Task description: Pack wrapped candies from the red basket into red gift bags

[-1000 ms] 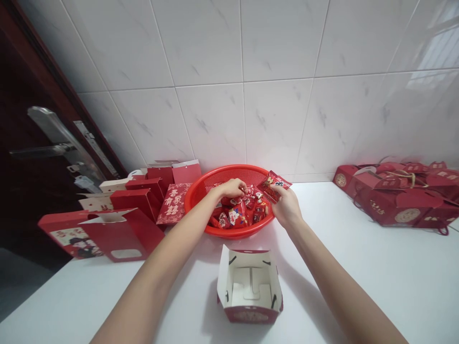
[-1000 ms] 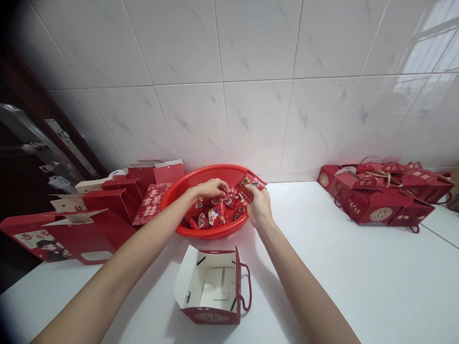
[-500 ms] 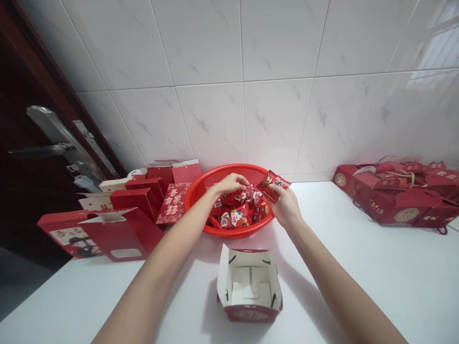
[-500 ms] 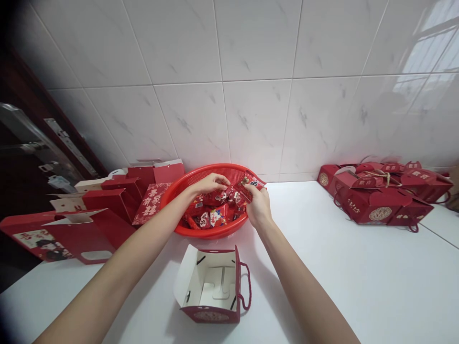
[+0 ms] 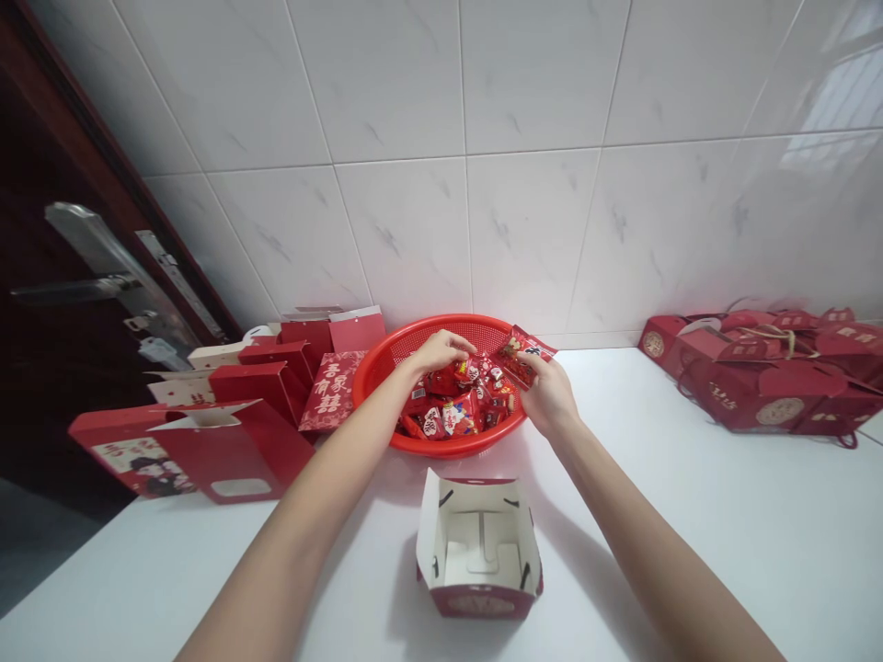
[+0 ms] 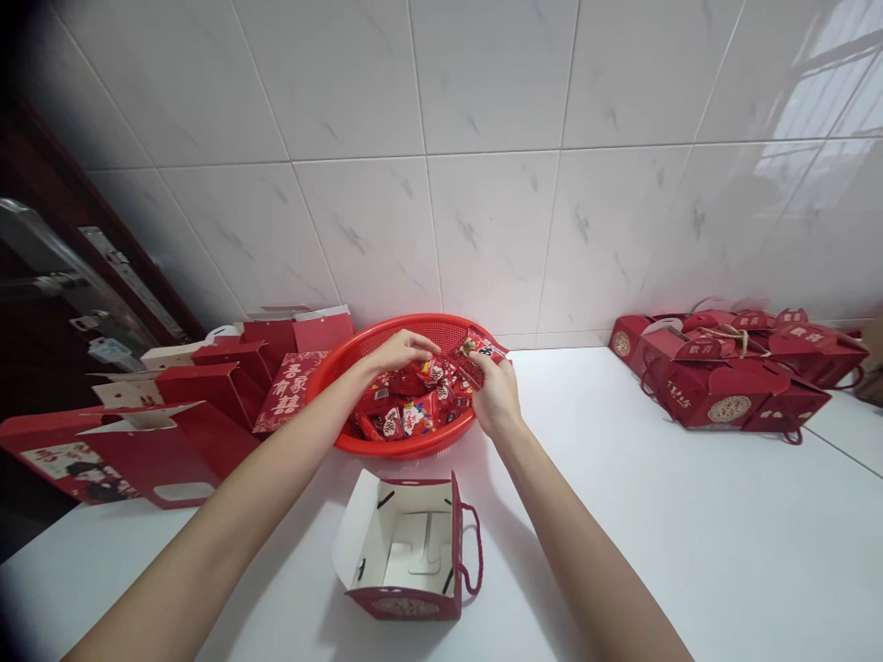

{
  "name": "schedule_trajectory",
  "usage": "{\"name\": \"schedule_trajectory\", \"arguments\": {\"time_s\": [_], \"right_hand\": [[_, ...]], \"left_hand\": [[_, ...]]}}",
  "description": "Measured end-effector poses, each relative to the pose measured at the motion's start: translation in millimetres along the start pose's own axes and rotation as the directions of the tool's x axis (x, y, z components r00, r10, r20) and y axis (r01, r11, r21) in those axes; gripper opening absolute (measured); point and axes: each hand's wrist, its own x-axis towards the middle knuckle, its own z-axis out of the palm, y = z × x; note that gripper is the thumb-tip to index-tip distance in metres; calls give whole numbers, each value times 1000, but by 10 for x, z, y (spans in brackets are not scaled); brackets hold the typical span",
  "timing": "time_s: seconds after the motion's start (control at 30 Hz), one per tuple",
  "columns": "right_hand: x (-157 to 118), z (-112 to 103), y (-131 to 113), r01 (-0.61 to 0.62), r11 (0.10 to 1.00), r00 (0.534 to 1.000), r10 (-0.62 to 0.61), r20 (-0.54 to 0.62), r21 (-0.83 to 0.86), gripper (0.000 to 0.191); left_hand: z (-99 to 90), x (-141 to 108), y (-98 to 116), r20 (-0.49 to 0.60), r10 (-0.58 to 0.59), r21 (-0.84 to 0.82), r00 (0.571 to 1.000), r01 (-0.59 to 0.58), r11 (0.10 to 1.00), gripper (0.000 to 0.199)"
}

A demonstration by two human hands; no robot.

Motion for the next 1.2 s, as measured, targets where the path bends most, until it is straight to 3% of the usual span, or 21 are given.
{"name": "schedule_trajectory", "arguments": {"time_s": [0.17, 0.43, 0.73, 0.9, 1.03, 1.2], "right_hand": [[5, 11, -4, -18, 999, 999, 19, -28, 28, 9], [5, 8, -10, -28, 1000, 999, 28, -21, 7, 7], [-6, 20, 8, -14, 1000, 1000, 14, 7, -27, 16], [3, -16, 73, 40, 991, 999, -38, 18, -129, 25], [11, -38, 94, 83, 972, 995, -69, 70, -221, 25], [34, -51, 100, 87, 971, 995, -72, 74, -224, 26]], "left_hand": [[-10, 15, -34, -17, -13, 4, 1000, 13, 1000, 30], [-17, 28, -16, -106, 39, -166, 994, -56, 985, 28], [35, -45, 205, -225, 143, -334, 964, -214, 918, 51], [125, -127, 359, -144, 161, -353, 976, -203, 913, 54], [154, -194, 453, -36, 114, -409, 993, -119, 905, 59], [124, -214, 468, 61, 71, -548, 996, -26, 836, 52]]}}
